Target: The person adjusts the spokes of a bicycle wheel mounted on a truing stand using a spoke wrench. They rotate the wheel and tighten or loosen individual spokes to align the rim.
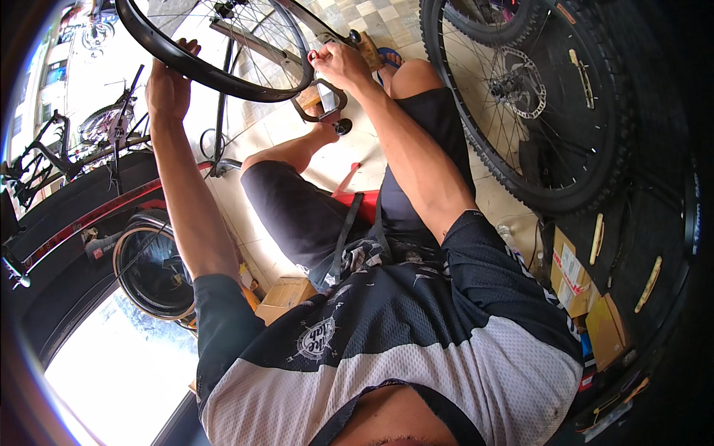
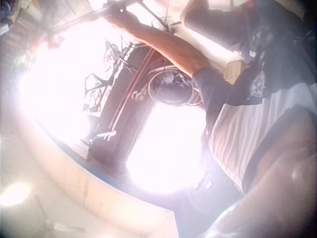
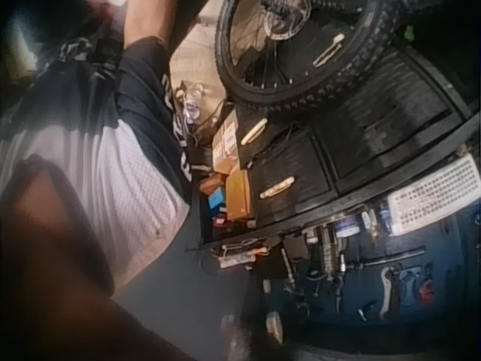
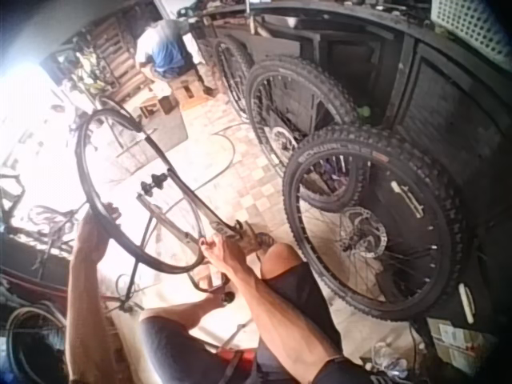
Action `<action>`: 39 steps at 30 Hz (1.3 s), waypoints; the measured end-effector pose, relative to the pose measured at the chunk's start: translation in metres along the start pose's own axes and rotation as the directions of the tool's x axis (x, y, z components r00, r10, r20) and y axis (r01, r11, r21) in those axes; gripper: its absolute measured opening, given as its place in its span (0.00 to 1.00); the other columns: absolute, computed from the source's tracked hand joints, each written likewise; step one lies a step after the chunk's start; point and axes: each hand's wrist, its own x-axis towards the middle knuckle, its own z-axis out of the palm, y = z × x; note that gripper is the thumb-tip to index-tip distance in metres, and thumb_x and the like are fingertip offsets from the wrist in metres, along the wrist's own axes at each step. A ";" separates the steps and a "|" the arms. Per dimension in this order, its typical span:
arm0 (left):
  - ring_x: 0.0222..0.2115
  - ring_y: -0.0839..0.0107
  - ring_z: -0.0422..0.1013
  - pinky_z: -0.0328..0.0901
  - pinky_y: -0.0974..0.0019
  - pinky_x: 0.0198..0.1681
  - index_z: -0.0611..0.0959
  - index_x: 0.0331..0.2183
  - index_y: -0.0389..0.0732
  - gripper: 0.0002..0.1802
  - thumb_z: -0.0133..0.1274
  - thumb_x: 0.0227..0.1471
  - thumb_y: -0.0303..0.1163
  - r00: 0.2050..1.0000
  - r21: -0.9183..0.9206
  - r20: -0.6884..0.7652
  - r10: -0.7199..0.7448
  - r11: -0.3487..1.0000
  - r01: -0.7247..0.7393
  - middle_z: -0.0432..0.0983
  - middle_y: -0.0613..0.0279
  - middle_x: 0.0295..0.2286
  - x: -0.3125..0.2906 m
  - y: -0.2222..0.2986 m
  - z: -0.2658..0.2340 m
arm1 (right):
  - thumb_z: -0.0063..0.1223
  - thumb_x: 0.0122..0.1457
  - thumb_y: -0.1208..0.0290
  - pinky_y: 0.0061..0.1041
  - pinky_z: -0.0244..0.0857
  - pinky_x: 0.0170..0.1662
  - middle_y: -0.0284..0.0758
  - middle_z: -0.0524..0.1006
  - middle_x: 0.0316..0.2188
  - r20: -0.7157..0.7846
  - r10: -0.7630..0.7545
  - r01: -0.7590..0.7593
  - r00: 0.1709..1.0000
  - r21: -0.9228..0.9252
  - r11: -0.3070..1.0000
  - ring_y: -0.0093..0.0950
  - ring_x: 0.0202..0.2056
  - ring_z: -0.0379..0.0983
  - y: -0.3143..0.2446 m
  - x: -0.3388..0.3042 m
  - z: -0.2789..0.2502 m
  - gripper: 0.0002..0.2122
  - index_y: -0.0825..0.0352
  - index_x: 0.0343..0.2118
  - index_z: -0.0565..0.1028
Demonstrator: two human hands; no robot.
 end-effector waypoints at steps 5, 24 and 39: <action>0.56 0.48 0.64 0.58 0.49 0.61 0.69 0.53 0.26 0.26 0.37 0.66 0.39 1.000 0.022 -0.019 -0.002 1.000 0.003 0.73 0.43 0.48 0.006 0.007 -0.002 | 0.56 0.54 0.55 0.37 0.71 0.44 0.39 0.82 0.34 -0.005 -0.014 0.014 1.000 0.000 1.000 0.38 0.39 0.79 -0.002 -0.001 -0.001 0.15 0.61 0.37 0.79; 0.40 0.62 0.76 0.65 0.59 0.44 0.81 0.42 0.32 0.22 0.48 0.64 0.44 0.944 0.165 0.038 -0.327 0.934 0.317 0.81 0.52 0.37 -0.049 -0.121 0.008 | 0.56 0.53 0.56 0.38 0.71 0.43 0.41 0.82 0.32 -0.034 -0.032 0.033 0.999 0.026 0.999 0.40 0.38 0.79 0.002 0.000 0.001 0.14 0.63 0.34 0.80; 0.39 0.63 0.75 0.67 0.59 0.44 0.79 0.42 0.32 0.20 0.48 0.64 0.42 0.959 0.144 0.000 -0.283 0.949 0.280 0.79 0.53 0.36 -0.050 -0.097 0.009 | 0.55 0.53 0.57 0.38 0.72 0.41 0.42 0.82 0.31 -0.042 -0.024 0.024 0.999 0.001 1.000 0.41 0.37 0.79 0.001 0.001 0.007 0.14 0.63 0.33 0.80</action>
